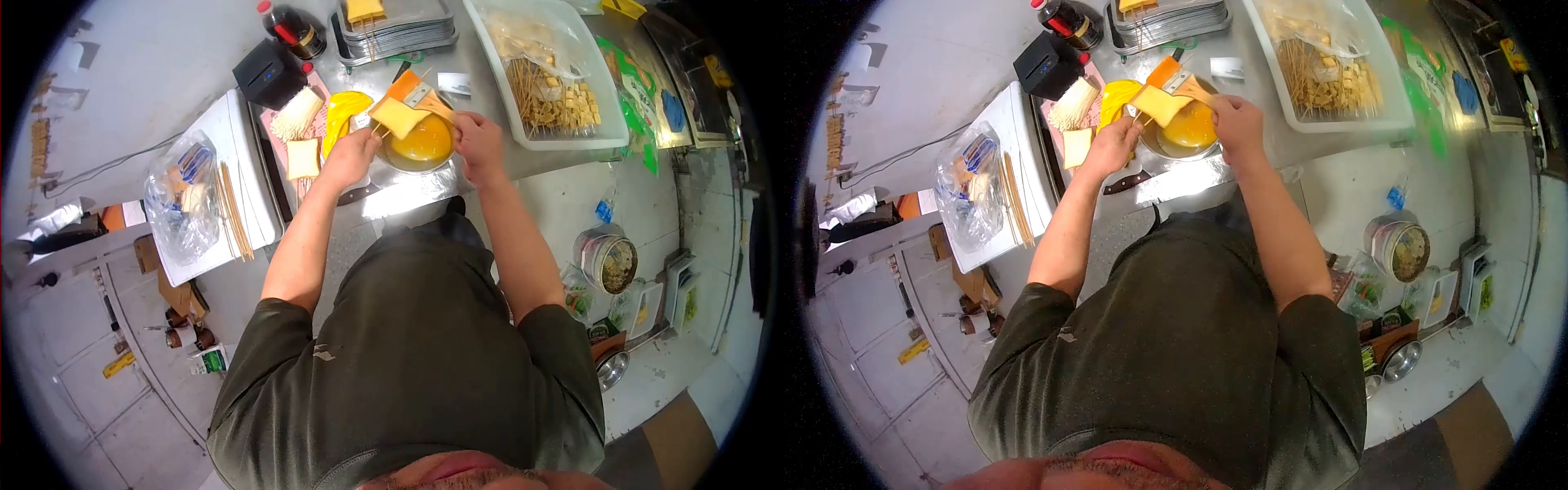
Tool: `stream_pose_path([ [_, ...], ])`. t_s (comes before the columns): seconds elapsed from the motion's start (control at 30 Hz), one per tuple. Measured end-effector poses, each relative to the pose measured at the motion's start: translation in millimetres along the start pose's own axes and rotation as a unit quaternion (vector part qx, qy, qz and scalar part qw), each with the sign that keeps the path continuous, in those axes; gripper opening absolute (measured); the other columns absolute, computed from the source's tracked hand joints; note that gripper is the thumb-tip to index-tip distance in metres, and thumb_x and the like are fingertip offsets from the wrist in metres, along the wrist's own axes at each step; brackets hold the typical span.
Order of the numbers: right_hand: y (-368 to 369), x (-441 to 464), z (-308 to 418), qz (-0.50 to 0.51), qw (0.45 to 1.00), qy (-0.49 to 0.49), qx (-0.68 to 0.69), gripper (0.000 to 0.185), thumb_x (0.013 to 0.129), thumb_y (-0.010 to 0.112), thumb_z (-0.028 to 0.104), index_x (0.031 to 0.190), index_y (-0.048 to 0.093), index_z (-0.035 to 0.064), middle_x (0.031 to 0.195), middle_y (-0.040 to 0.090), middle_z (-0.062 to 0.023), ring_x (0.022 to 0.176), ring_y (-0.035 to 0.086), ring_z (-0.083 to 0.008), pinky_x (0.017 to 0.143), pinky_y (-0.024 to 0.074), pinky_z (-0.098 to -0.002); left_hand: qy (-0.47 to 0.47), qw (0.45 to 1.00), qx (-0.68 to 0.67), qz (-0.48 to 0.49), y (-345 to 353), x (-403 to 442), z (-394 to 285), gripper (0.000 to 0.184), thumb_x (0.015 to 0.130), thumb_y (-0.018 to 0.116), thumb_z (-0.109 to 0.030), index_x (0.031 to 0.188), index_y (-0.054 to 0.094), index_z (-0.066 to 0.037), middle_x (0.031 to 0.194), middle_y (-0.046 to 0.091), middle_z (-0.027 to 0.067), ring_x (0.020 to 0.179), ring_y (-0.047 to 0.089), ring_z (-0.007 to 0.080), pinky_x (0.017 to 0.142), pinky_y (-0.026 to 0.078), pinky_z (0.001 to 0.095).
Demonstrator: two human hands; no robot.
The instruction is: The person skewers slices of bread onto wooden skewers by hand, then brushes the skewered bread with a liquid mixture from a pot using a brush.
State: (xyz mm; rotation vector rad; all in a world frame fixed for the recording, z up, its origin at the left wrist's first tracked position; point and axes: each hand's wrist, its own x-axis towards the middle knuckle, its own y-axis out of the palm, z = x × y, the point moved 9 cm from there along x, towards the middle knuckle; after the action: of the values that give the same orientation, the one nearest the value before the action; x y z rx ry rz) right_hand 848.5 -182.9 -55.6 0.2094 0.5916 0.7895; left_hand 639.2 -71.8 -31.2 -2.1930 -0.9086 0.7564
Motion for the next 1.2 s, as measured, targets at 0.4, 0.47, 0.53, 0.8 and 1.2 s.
stream_pose_path([
  [0.4,9.8,-7.2,12.9,-0.001,1.000,0.000,0.001,0.016,0.082,0.064,0.008,0.086,0.068,-0.0064,0.063,0.054,0.0001,0.054,0.047,-0.0072,0.049,0.0345,-0.0225,-0.004,1.000,-0.021,-0.019,-4.9,-0.6,22.6,0.033,0.099,0.051,-0.029,0.086,0.059,0.000,0.065,0.057,0.0075,0.060,0.054,0.0187,0.059,0.045,0.0341],
  [0.47,3.5,0.5,-14.1,0.003,0.999,0.031,-0.030,0.016,0.083,0.063,0.008,0.086,0.069,-0.0062,0.064,0.055,0.0001,0.055,0.047,-0.0071,0.050,0.0348,-0.0224,-0.031,0.999,-0.029,-0.008,-6.5,-4.2,17.3,0.032,0.096,0.051,-0.030,0.095,0.062,0.000,0.081,0.062,0.0202,0.080,0.060,0.0341,0.073,0.047,0.0417],
  [0.53,-7.9,3.6,-20.2,-0.009,0.997,0.039,-0.072,0.016,0.083,0.063,0.008,0.086,0.069,-0.0060,0.065,0.055,0.0000,0.055,0.047,-0.0072,0.050,0.0353,-0.0223,-0.048,0.998,-0.034,-0.004,-9.9,-3.5,17.6,0.033,0.095,0.051,-0.030,0.099,0.063,0.000,0.089,0.065,0.0265,0.090,0.063,0.0417,0.080,0.048,0.0456],
  [0.8,16.3,-13.0,-2.4,0.006,0.999,-0.021,-0.044,0.015,0.086,0.066,0.012,0.090,0.069,-0.0022,0.063,0.055,0.0013,0.051,0.046,-0.0057,0.045,0.0340,-0.0217,-0.038,0.997,-0.065,-0.009,-7.8,-1.7,17.9,0.033,0.095,0.050,-0.029,0.095,0.063,0.001,0.083,0.065,0.0238,0.084,0.063,0.0400,0.077,0.049,0.0448],
  [1.2,41.6,-63.9,88.0,0.023,0.711,-0.446,-0.543,0.012,0.086,0.063,0.013,0.095,0.068,0.0067,0.077,0.066,-0.0119,0.063,0.063,-0.0237,0.056,0.0486,-0.0352,-0.027,0.998,-0.043,-0.028,-12.3,-0.6,29.2,0.033,0.099,0.050,-0.029,0.089,0.059,0.002,0.066,0.056,0.0061,0.060,0.053,0.0173,0.060,0.045,0.0336],
])
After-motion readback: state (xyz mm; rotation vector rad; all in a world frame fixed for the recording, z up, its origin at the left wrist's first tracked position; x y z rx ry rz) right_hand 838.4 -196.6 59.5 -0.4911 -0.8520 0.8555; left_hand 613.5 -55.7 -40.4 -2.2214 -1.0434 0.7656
